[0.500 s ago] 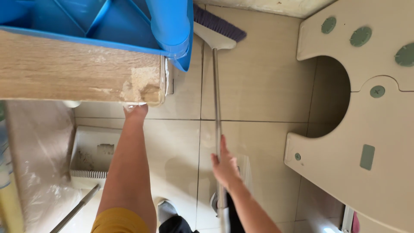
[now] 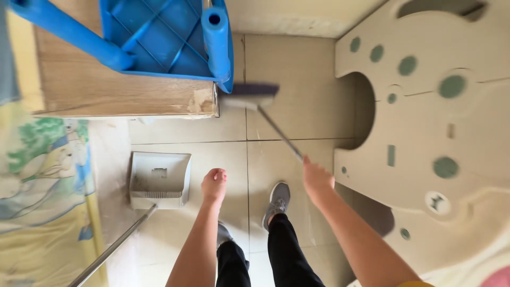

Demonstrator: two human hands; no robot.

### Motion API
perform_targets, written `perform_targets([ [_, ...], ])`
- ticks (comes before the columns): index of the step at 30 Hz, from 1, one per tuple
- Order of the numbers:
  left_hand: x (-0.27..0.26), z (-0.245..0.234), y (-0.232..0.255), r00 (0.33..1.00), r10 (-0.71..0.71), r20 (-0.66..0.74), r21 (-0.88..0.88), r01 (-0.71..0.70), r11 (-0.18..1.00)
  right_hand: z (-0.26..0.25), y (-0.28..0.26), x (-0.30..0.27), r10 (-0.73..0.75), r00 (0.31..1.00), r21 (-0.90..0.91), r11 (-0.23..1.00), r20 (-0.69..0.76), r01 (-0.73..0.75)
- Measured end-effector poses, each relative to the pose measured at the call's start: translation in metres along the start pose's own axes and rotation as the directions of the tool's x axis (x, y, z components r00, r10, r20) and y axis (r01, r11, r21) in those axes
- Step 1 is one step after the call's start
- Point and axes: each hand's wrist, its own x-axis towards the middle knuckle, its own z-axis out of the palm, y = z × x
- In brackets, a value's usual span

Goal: The person is sweeping the floor and tidying up objects in a child's bedroom.

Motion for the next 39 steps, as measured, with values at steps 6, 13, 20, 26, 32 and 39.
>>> perform_targets([
  [6, -0.105, -0.040, 0.092, 0.993, -0.087, 0.086, 0.018, 0.085, 0.996, 0.079, 0.044, -0.110, -0.078, 0.989, -0.004, 0.997, 0.122, 0.079],
  [13, -0.143, -0.113, 0.074, 0.993, -0.052, 0.109, -0.103, 0.063, 0.993, 0.014, 0.084, -0.199, -0.007, 0.998, 0.211, 0.977, 0.057, -0.006],
  [20, -0.146, -0.180, 0.021, 0.972, -0.203, 0.118, -0.201, 0.223, 0.954, 0.022, 0.059, -0.139, 0.132, 0.981, 0.014, 0.991, -0.142, -0.132],
  [26, -0.159, -0.226, -0.005, 0.938, -0.335, 0.089, -0.393, 0.342, 0.854, 0.143, -0.042, -0.164, 0.034, 0.999, 0.046, 0.998, 0.032, -0.036],
  [32, -0.150, -0.317, -0.187, 0.847, -0.526, 0.081, -0.897, 0.292, 0.331, 0.020, -0.123, -0.274, -0.067, 0.970, 0.036, 0.998, 0.232, 0.060],
  [39, -0.131, -0.456, -0.125, 0.753, -0.287, 0.592, -0.805, 0.532, -0.263, -0.028, -0.182, -0.242, -0.368, 0.921, -0.153, 0.925, -0.127, 0.348],
])
